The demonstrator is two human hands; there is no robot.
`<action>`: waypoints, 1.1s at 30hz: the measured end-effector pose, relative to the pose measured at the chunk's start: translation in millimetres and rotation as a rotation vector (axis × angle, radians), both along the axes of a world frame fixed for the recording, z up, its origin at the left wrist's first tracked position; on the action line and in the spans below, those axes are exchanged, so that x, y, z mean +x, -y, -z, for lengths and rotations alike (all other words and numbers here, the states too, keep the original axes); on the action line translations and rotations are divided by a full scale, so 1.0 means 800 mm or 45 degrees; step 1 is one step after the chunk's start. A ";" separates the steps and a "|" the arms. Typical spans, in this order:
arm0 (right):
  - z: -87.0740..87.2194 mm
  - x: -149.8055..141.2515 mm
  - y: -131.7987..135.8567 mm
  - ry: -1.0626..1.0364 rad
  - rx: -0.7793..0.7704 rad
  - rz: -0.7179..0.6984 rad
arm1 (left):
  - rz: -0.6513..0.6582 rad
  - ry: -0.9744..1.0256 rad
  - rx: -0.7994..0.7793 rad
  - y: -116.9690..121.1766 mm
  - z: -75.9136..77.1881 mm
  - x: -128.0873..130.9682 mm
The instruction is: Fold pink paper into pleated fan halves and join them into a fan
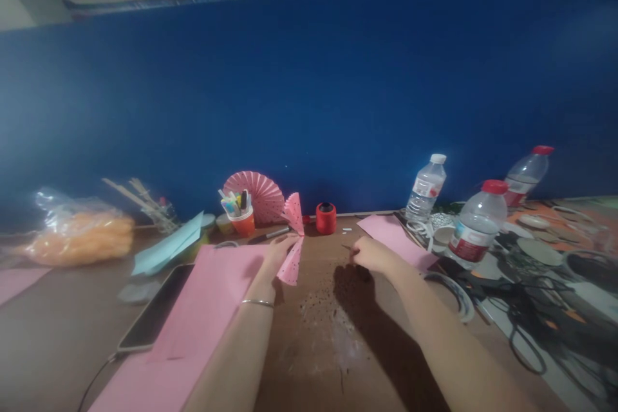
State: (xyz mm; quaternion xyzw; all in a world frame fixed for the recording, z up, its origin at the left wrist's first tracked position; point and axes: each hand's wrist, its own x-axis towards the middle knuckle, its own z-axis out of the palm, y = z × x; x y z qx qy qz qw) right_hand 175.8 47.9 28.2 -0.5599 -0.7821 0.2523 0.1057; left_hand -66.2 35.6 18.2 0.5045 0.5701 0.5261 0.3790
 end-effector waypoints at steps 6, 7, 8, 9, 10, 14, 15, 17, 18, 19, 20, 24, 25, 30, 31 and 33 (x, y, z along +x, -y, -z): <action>-0.005 -0.048 0.022 -0.503 0.405 0.059 | 0.107 -0.004 0.015 0.009 -0.009 0.029; -0.003 -0.058 0.025 -0.678 0.373 0.018 | 0.125 -0.013 0.010 0.011 -0.010 0.034; 0.000 -0.067 0.028 -0.853 0.317 -0.001 | 0.141 -0.020 0.005 0.012 -0.010 0.040; 0.004 -0.074 0.030 -1.012 0.254 -0.005 | 0.154 -0.025 0.000 0.013 -0.010 0.044; 0.008 -0.080 0.030 -1.135 0.187 0.023 | 0.166 -0.029 -0.003 0.013 -0.009 0.048; 0.020 -0.082 0.026 -1.268 0.039 0.182 | 0.190 -0.048 0.009 0.012 -0.005 0.056; 0.022 -0.079 0.025 -1.258 0.030 0.199 | 0.198 -0.050 0.011 0.012 -0.005 0.057; 0.022 -0.075 0.023 -1.257 0.006 0.206 | 0.221 -0.043 0.004 0.012 -0.006 0.057; 0.021 -0.074 0.022 -1.262 -0.012 0.201 | 0.242 -0.047 0.008 0.013 -0.006 0.057; 0.020 -0.073 0.023 -1.280 -0.037 0.195 | 0.263 -0.066 0.026 0.013 -0.007 0.056; 0.020 -0.072 0.023 -1.314 -0.071 0.190 | 0.279 -0.101 0.063 0.014 -0.009 0.056; 0.019 -0.073 0.024 -1.534 -0.265 0.164 | 0.288 -0.282 0.235 0.017 -0.012 0.051; 0.019 -0.073 0.024 -1.571 -0.302 0.153 | 0.282 -0.305 0.247 0.017 -0.012 0.049; 0.018 -0.069 0.023 -1.569 -0.328 0.163 | 0.229 -0.455 0.288 0.016 -0.013 0.041; 0.018 -0.069 0.024 -1.564 -0.324 0.172 | 0.209 -0.494 0.315 0.016 -0.013 0.040; 0.018 -0.070 0.024 -1.566 -0.325 0.175 | 0.210 -0.541 0.379 0.018 -0.016 0.041</action>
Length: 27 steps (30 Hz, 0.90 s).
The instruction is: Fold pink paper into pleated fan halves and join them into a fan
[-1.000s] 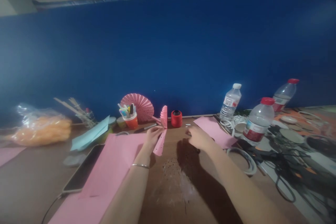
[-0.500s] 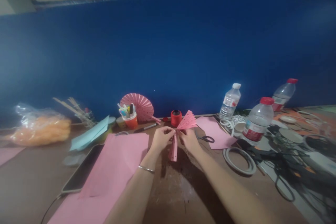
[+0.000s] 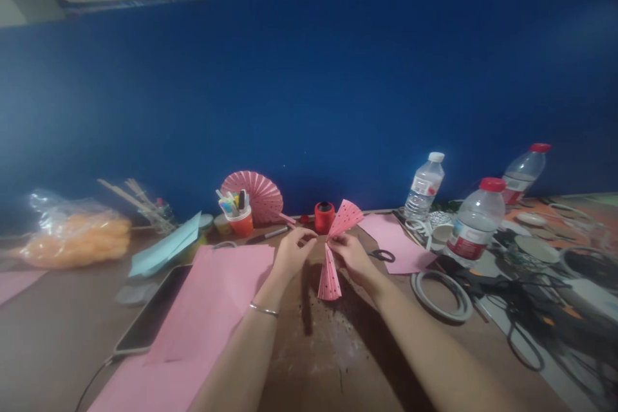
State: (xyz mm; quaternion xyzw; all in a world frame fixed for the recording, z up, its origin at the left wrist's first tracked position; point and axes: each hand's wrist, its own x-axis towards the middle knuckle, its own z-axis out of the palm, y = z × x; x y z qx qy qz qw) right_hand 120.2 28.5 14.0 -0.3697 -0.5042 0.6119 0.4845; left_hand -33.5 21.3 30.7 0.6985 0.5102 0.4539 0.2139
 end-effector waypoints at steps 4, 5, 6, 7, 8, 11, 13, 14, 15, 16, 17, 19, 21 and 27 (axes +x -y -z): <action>0.002 -0.002 0.000 -0.010 -0.023 -0.031 | 0.133 -0.006 0.056 0.006 -0.004 0.005; 0.003 -0.003 0.000 -0.009 -0.022 -0.036 | 0.152 -0.007 0.061 0.007 -0.005 0.006; 0.003 -0.003 -0.001 -0.007 -0.018 -0.040 | 0.160 -0.013 0.062 0.007 -0.005 0.007; 0.003 -0.003 -0.001 -0.004 -0.012 -0.044 | 0.159 -0.020 0.058 0.007 -0.005 0.007; 0.003 -0.003 -0.001 -0.002 -0.007 -0.047 | 0.153 -0.027 0.049 0.007 -0.005 0.007; 0.002 -0.003 0.000 0.003 -0.006 -0.051 | 0.134 -0.044 0.027 0.005 -0.004 0.006; 0.001 -0.003 0.001 -0.005 -0.013 -0.059 | 0.138 -0.053 0.026 0.004 -0.004 0.005; 0.001 -0.004 0.002 -0.011 -0.016 -0.067 | 0.140 -0.057 0.027 0.004 -0.003 0.004; 0.000 -0.004 0.002 -0.017 -0.017 -0.072 | 0.140 -0.061 0.027 0.004 -0.003 0.004; -0.001 -0.004 0.003 -0.023 -0.017 -0.073 | 0.143 -0.066 0.028 0.004 -0.003 0.004; -0.002 -0.004 0.003 -0.025 -0.014 -0.070 | 0.145 -0.070 0.031 0.004 -0.003 0.003; -0.005 -0.005 0.005 -0.006 -0.017 -0.056 | 0.148 -0.076 0.040 0.004 -0.003 0.003; -0.007 -0.005 0.006 0.021 -0.033 -0.038 | 0.156 -0.089 0.038 0.005 -0.004 0.003; -0.010 -0.005 0.010 0.066 -0.042 -0.011 | 0.174 -0.144 0.026 0.009 -0.009 0.004</action>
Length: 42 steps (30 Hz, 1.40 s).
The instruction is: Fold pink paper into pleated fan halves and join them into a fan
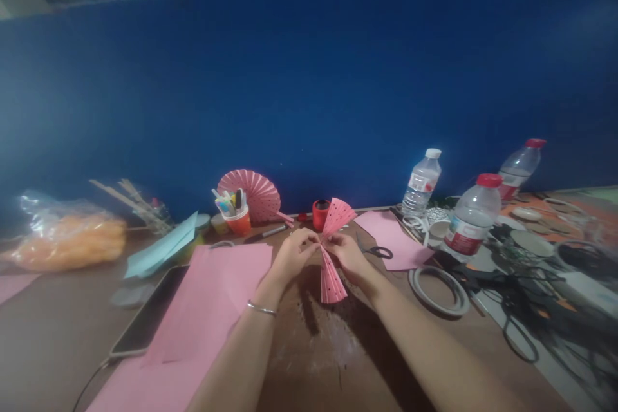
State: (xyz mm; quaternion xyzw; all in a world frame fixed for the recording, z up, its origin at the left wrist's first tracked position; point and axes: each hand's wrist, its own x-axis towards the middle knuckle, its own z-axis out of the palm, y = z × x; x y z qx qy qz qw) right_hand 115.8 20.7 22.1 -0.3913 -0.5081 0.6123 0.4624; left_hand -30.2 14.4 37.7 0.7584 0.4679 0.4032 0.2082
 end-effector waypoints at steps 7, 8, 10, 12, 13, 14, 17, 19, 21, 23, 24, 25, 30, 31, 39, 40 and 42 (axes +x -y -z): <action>-0.003 0.000 0.003 -0.013 0.078 0.014 | 0.019 -0.077 0.007 0.003 -0.002 0.003; -0.002 0.000 0.002 -0.021 0.082 0.018 | 0.016 -0.088 0.002 0.003 -0.002 0.003; -0.001 0.000 0.002 -0.047 0.086 0.023 | 0.017 -0.101 -0.014 0.003 -0.001 0.003; 0.002 -0.001 0.001 -0.076 0.078 0.022 | 0.027 -0.092 -0.037 0.001 0.001 0.002; 0.004 -0.002 0.000 -0.088 0.068 0.017 | 0.032 -0.079 -0.051 0.000 0.003 0.002; 0.005 -0.002 0.000 -0.099 0.052 0.006 | 0.035 -0.065 -0.067 -0.001 0.004 0.002; 0.009 -0.002 -0.003 -0.112 0.008 -0.031 | 0.033 -0.027 -0.112 -0.003 0.008 0.002; 0.011 -0.001 -0.006 -0.099 0.011 -0.049 | 0.046 -0.013 -0.132 -0.004 0.009 0.002; 0.014 0.000 -0.008 -0.067 0.041 -0.060 | 0.057 -0.007 -0.137 -0.004 0.008 0.002; 0.016 0.001 -0.010 -0.041 0.071 -0.073 | 0.050 -0.007 -0.134 -0.004 0.007 0.002; 0.016 0.001 -0.011 -0.035 0.078 -0.075 | 0.044 -0.008 -0.134 -0.004 0.007 0.002; 0.017 0.001 -0.011 -0.036 0.081 -0.077 | 0.038 -0.008 -0.134 -0.004 0.007 0.002; 0.014 0.001 -0.008 -0.072 0.042 -0.099 | 0.032 0.014 -0.134 -0.003 0.006 0.003; 0.013 0.000 -0.008 -0.081 0.027 -0.105 | 0.025 0.020 -0.131 -0.003 0.006 0.003; 0.005 -0.002 -0.003 -0.084 -0.027 -0.121 | -0.010 0.026 -0.103 -0.003 0.007 0.003; 0.005 -0.002 -0.003 -0.093 -0.026 -0.112 | -0.014 0.027 -0.105 -0.003 0.008 0.003; 0.004 -0.002 -0.001 -0.114 -0.030 -0.087 | -0.026 0.031 -0.115 -0.004 0.009 0.003</action>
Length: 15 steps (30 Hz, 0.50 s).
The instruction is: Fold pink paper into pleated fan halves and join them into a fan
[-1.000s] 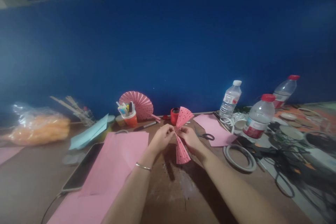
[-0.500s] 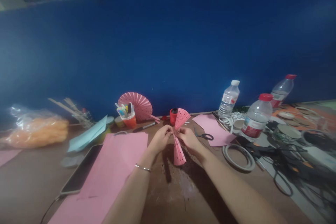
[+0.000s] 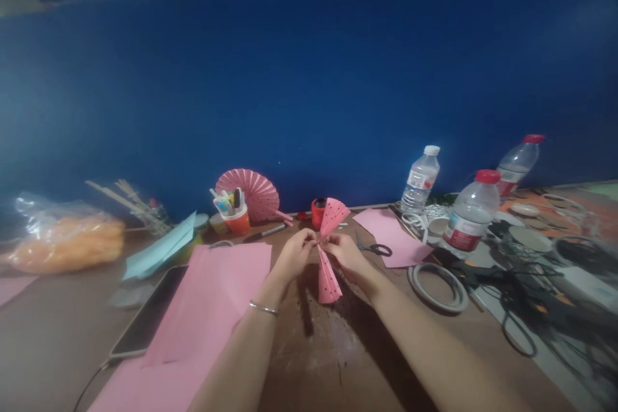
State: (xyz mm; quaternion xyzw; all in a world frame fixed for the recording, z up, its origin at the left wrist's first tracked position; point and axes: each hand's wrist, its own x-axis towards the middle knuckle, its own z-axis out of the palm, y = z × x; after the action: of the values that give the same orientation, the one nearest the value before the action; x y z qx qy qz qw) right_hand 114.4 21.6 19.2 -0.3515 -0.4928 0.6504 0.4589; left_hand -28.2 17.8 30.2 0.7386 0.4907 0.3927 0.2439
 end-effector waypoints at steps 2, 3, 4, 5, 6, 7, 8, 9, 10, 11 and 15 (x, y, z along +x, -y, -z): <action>0.000 0.000 0.001 -0.016 -0.012 0.020 | -0.004 0.014 -0.019 -0.001 0.002 0.000; 0.000 0.000 0.002 -0.021 -0.017 0.024 | -0.003 0.025 -0.032 -0.002 0.003 0.000; 0.000 -0.001 0.002 -0.024 -0.020 0.025 | 0.002 0.036 -0.047 -0.002 0.004 0.000; 0.001 -0.001 0.001 -0.024 -0.018 0.027 | 0.008 0.045 -0.065 -0.003 0.006 0.000; 0.002 -0.001 0.001 -0.023 -0.019 0.029 | 0.015 0.055 -0.083 -0.004 0.007 0.001; 0.003 -0.001 0.000 -0.021 -0.021 0.032 | 0.019 0.066 -0.097 -0.005 0.009 0.001; 0.005 0.000 -0.001 -0.020 -0.024 0.036 | 0.021 0.078 -0.109 -0.005 0.010 0.002; 0.007 0.000 -0.002 -0.018 -0.030 0.042 | 0.020 0.088 -0.118 -0.006 0.012 0.002; 0.008 0.000 -0.003 -0.017 -0.034 0.046 | 0.009 0.096 -0.121 -0.007 0.013 0.001; 0.010 0.001 -0.004 -0.015 -0.036 0.053 | -0.015 0.102 -0.120 -0.008 0.014 0.000; 0.016 0.002 -0.006 0.034 -0.030 0.087 | -0.170 0.116 -0.085 -0.016 0.019 -0.008</action>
State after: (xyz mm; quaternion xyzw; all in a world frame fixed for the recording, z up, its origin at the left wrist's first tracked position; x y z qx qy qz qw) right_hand 116.3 26.6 6.8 -0.3822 -0.4788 0.6353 0.4701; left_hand -34.8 30.3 15.3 0.6771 0.5402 0.4245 0.2638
